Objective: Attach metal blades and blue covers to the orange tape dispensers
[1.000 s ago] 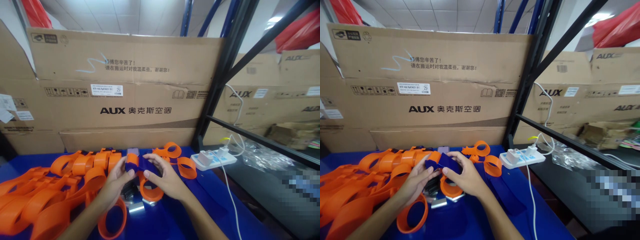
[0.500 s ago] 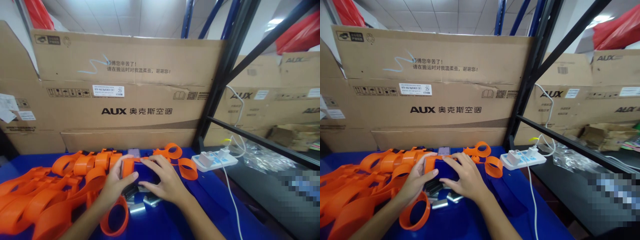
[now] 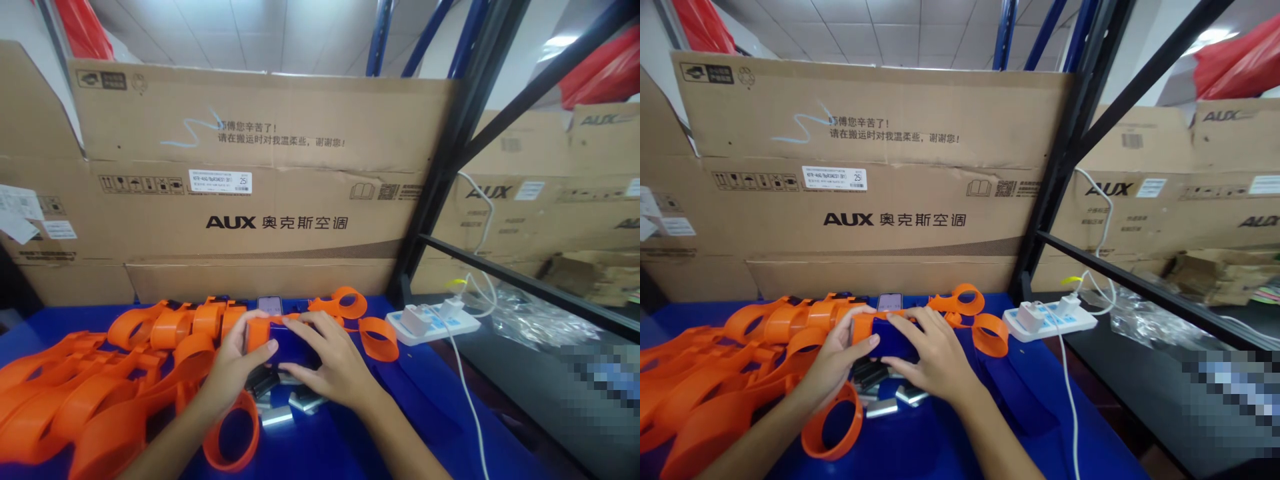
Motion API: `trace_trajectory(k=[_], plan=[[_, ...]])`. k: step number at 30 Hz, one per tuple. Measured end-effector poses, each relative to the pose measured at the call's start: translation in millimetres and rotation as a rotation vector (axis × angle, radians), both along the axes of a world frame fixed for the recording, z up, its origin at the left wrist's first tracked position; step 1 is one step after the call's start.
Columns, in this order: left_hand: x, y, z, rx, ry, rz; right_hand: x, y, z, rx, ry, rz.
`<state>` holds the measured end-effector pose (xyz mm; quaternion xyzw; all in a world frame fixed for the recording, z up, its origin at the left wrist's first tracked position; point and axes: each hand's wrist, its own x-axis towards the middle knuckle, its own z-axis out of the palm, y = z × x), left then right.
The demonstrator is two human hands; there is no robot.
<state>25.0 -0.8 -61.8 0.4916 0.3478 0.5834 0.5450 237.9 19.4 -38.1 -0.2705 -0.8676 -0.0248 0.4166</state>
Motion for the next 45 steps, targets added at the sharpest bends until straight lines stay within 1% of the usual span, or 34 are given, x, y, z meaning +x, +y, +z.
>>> trace_trajectory(k=[7, 11, 14, 16, 19, 22, 24, 26, 29, 31, 33, 35, 36, 38, 39, 40, 41, 43, 45], plan=[[0, 2, -1.1, -0.005, -0.011, 0.013, -1, 1, -1.1, 0.009, -0.012, -0.007], [0, 2, -1.4, 0.024, -0.023, 0.033, -2, -2, -0.4, -0.008, -0.004, -0.020], [0, -1, 2.4, 0.030, -0.094, 0.003, -3, -5, 1.1, -0.065, 0.056, -0.034], [-1, -3, 7.8, 0.024, -0.189, -0.038, -4, -6, 2.0, -0.151, 0.163, -0.049], [-6, -6, 18.2, 0.073, -0.309, -0.058, -5, -4, 2.4, -0.351, 0.432, -0.021], [-15, -4, 25.1, 0.153, -0.360, 0.012, -8, 2, 1.3, -0.637, 0.751, 0.071], [-19, -2, 25.3, 0.155, -0.340, 0.076, -11, 4, 1.1, -0.871, 0.914, 0.134], [-18, 0, 22.6, 0.109, -0.267, 0.101, -14, 4, 2.5, -1.096, 1.009, 0.206], [-9, 0, 18.5, 0.035, -0.127, 0.053, -19, -3, 6.8, -1.363, 1.005, 0.291], [-3, -2, 19.4, 0.024, -0.084, 0.040, -22, -9, 8.1, -1.500, 0.910, 0.318], [1, -2, 23.9, 0.037, -0.081, 0.067, -24, -13, 5.9, -1.607, 0.780, 0.349], [2, -2, 30.2, 0.051, -0.080, 0.104, -25, -14, 1.1, -1.630, 0.717, 0.342], [1, -1, 33.1, 0.054, -0.077, 0.122, -25, -13, -1.4, -1.598, 0.727, 0.309], [-2, 1, 36.3, 0.058, -0.065, 0.157, -23, -10, -3.8, -1.478, 0.798, 0.229], [-3, 2, 36.2, 0.057, -0.057, 0.175, -21, -8, -3.0, -1.427, 0.823, 0.226], [-5, 2, 34.9, 0.056, -0.048, 0.193, -19, -7, -0.9, -1.392, 0.827, 0.257], [-6, 3, 32.5, 0.053, -0.038, 0.210, -17, -7, 2.2, -1.369, 0.809, 0.318], [-8, 4, 25.6, 0.047, -0.009, 0.245, -13, -8, 9.9, -1.322, 0.690, 0.443], [-9, 5, 18.8, 0.040, 0.028, 0.271, -11, -11, 16.1, -1.215, 0.565, 0.490]])
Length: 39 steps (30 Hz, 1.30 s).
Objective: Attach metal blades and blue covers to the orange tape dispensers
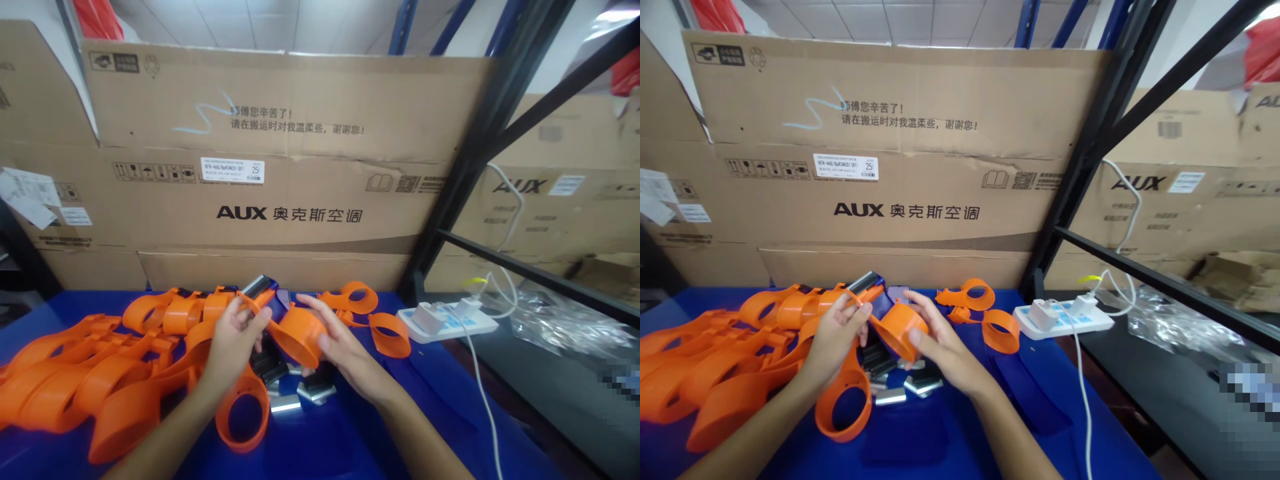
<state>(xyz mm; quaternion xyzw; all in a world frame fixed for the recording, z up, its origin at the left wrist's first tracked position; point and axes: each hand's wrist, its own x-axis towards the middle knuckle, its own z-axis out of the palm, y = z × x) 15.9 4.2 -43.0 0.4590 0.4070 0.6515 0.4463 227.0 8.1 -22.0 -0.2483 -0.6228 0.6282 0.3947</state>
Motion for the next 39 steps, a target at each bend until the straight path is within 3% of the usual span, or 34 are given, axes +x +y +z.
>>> trace_trajectory(k=[3, 7, 9, 12, 14, 17, 22, 29, 33, 36, 39], plan=[[-1, 1, -3.9, -0.001, 0.066, 0.016, 1, -4, 2.4, 0.181, -0.046, -0.040], [-3, 2, 4.2, 0.035, 0.188, -0.035, 1, -4, -0.8, 0.251, -0.080, -0.040], [-9, -1, 8.6, 0.078, 0.287, -0.033, 2, -4, -0.9, 0.224, -0.071, -0.043], [-23, -20, 5.3, 0.178, 0.593, 0.087, 2, -5, 1.2, 0.070, 0.032, -0.064], [-35, -43, -6.8, 0.254, 0.894, 0.066, 3, -5, 2.9, -0.031, 0.123, -0.118], [-49, -77, -36.7, 0.325, 1.298, 0.109, 5, -1, 3.9, -0.084, 0.195, -0.158], [-63, -100, -77.3, 0.476, 1.601, 0.169, 7, 3, 2.7, -0.071, 0.204, -0.138], [-75, -108, -92.0, 0.721, 1.599, 0.293, 2, 3, -0.7, -0.074, 0.173, -0.082], [-86, -117, -94.9, 0.838, 1.500, 0.305, 2, 3, -3.0, -0.066, 0.126, -0.072], [-94, -123, -95.8, 0.770, 1.297, 0.391, 2, -1, -0.1, -0.083, 0.114, -0.015], [-101, -129, -93.8, 0.491, 1.017, 0.586, -1, -10, 4.9, -0.117, 0.122, 0.099]])
